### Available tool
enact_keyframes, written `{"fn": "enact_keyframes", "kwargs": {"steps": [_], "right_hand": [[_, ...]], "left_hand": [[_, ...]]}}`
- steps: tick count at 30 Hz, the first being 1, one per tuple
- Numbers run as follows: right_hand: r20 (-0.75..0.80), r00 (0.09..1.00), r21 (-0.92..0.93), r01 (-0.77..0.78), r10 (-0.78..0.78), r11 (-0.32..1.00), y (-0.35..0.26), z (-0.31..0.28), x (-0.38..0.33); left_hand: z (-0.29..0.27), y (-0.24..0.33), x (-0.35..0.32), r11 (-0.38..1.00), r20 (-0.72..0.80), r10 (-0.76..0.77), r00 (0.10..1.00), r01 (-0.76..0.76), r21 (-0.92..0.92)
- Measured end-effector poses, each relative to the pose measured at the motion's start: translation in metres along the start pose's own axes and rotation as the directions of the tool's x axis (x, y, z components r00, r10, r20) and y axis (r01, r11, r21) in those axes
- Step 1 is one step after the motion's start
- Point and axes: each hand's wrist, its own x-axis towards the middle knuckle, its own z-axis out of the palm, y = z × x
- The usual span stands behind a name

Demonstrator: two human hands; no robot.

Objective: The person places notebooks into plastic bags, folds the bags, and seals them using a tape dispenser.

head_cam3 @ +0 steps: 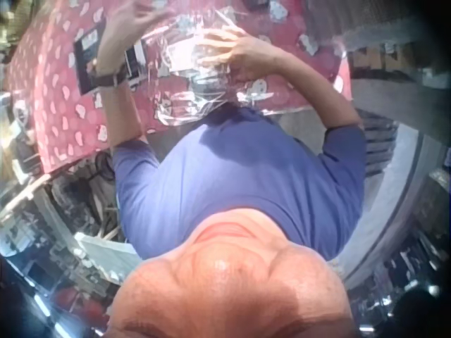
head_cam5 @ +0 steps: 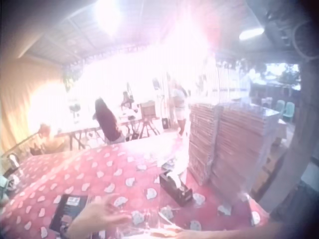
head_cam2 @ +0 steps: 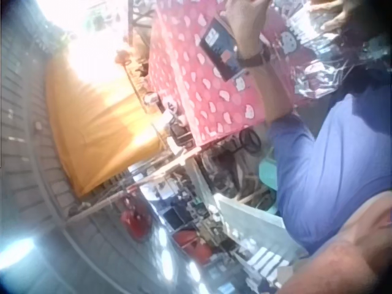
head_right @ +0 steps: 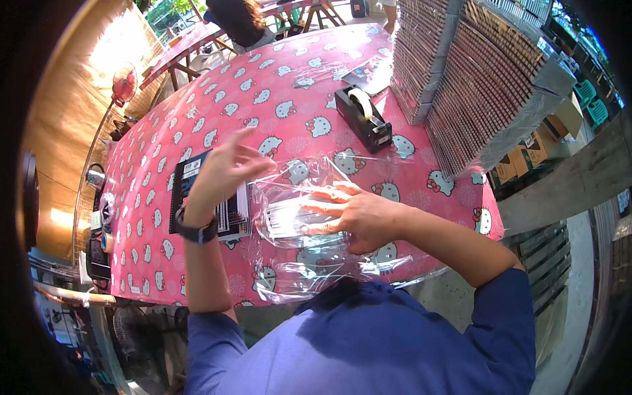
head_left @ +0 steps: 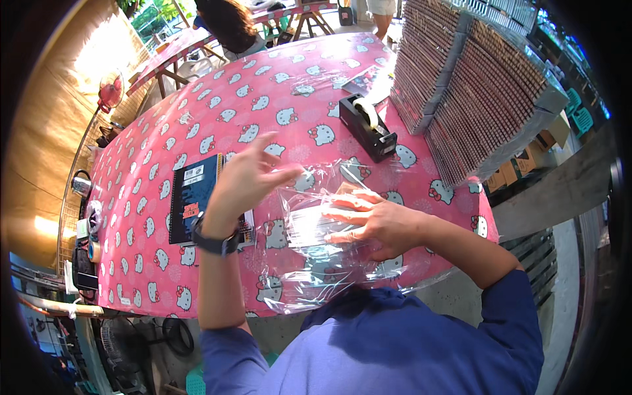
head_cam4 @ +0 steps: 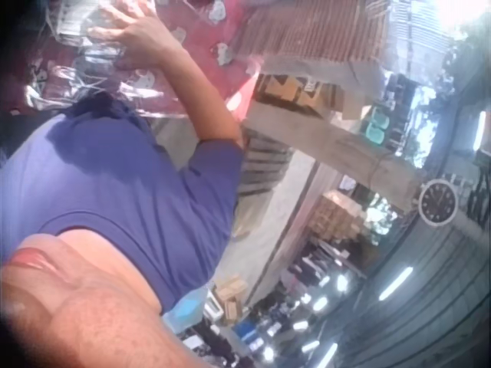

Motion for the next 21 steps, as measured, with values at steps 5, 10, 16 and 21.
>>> {"fn": "enact_keyframes", "kwargs": {"steps": [5,10,16,21], "right_hand": [[0.013,1.000,-0.002,-0.009,0.009,1.000,-0.003,0.003,0.002],[-0.039,0.998,0.014,-0.041,0.042,0.999,0.001,0.007,-0.008],[-0.047,0.998,0.065,-0.040,0.043,0.997,-0.003,0.004,0.002],[-0.019,0.997,0.036,-0.068,0.069,0.997,-0.001,0.003,0.000]], "left_hand": [[0.022,0.035,0.013,0.919,0.200,0.142,0.970,-0.204,0.338],[-0.003,-0.033,-0.034,0.883,-0.478,0.394,0.785,-0.467,-0.040],[0.032,-0.070,-0.126,0.903,0.328,0.387,0.862,-0.426,0.054],[0.038,-0.038,-0.105,0.810,0.577,0.335,0.745,-0.540,0.227]]}}
